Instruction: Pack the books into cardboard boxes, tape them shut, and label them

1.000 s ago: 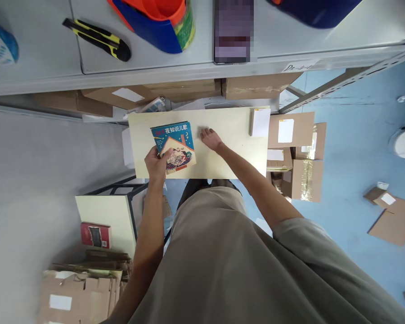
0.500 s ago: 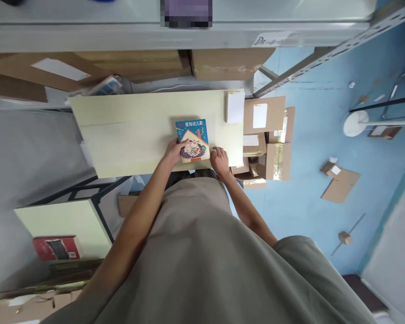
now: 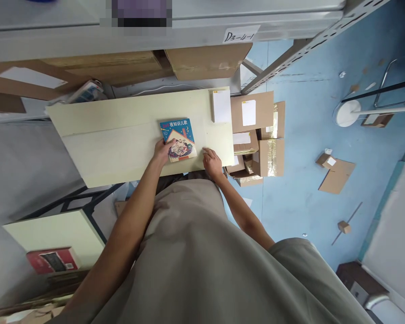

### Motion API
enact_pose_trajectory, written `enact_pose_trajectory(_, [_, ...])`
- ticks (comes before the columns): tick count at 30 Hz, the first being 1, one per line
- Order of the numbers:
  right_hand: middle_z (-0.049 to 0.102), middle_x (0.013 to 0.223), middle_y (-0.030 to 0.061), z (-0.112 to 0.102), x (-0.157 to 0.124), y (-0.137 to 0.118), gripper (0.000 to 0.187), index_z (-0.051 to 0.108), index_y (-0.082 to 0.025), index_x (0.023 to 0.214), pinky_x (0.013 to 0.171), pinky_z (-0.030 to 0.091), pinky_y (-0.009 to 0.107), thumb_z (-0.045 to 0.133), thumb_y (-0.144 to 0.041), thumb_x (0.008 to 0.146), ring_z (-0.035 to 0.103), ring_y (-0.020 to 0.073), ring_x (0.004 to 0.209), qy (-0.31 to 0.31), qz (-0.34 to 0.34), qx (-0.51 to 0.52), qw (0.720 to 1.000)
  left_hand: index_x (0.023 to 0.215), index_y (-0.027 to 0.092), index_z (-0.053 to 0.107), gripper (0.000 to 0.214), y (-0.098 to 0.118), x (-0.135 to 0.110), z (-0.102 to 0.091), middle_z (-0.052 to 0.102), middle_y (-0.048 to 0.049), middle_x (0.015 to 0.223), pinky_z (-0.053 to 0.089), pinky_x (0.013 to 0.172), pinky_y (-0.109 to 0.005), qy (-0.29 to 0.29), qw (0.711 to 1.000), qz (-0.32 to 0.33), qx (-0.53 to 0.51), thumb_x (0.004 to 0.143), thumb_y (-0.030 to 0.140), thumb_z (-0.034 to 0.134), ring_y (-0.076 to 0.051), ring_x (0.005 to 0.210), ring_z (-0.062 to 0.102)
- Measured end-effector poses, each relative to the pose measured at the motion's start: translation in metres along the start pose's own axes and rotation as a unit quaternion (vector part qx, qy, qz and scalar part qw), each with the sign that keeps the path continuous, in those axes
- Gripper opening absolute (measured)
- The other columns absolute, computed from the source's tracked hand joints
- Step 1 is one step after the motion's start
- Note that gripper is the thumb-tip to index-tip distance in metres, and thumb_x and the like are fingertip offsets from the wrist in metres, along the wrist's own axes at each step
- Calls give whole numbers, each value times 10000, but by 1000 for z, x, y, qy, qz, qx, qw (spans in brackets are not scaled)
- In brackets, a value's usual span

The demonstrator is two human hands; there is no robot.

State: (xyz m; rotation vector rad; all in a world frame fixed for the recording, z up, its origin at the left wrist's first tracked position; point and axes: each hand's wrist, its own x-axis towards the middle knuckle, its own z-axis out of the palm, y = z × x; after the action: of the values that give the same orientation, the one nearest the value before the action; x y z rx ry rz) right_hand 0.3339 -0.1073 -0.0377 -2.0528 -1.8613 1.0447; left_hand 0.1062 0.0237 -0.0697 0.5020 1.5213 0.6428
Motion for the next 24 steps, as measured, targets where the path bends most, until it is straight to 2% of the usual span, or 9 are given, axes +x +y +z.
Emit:
enact_pose_trajectory(3, [656,1510,158,-3,7,-8,380,725,-172,1295,1162,536,452,413,-128,1084,587,293,1415,-9,32,-7,999,1044,143,744,723,-4,2,2,810,-151,1030,625,929,-466,2,1000,6,-2,494,536,1001,-322,998,778])
enact_pose_trajectory(7, [651,1411,203,-3,36,-15,386,584,-160,1442,963,600,439,419,-336,1140,669,337,1246,8,143,-21,989,1066,143,750,668,-6,0,7,808,-155,1081,621,944,-462,0,1000,23,-9,551,499,983,-308,1005,777])
enact_pose_trajectory(9, [618,1403,212,0,55,-17,407,560,-152,1428,947,591,430,422,-408,1144,665,340,1235,42,191,-15,981,1053,147,754,624,-6,-1,9,810,-151,1088,622,937,-451,6,1000,27,-2,564,465,976,-304,1001,774])
enact_pose_trajectory(12, [597,1379,208,7,77,-16,342,603,-155,1303,983,572,432,385,-368,1147,634,328,1264,62,243,-3,968,1018,155,748,562,-4,-1,12,809,-151,1091,628,914,-443,28,999,28,5,576,435,956,-314,1008,769])
enact_pose_trajectory(14, [611,1333,203,11,85,-14,316,630,-163,1218,1010,559,444,360,-306,1138,620,324,1263,70,250,4,966,999,157,734,524,-4,-1,15,803,-158,1096,629,911,-446,44,998,36,6,594,417,941,-326,1024,768])
enact_pose_trajectory(18, [662,1201,205,12,86,-7,266,664,-159,1100,1066,529,483,413,-245,1092,616,344,1212,130,211,44,968,984,160,708,472,-7,0,14,791,-157,1082,617,926,-454,61,996,55,18,638,402,919,-338,1037,759])
enact_pose_trajectory(24, [687,1142,169,7,80,-13,180,658,-167,1027,1065,531,455,497,-245,1043,663,297,1098,168,203,147,953,992,162,707,435,-10,5,9,787,-116,1019,607,852,-365,72,994,65,50,660,396,865,-271,954,743])
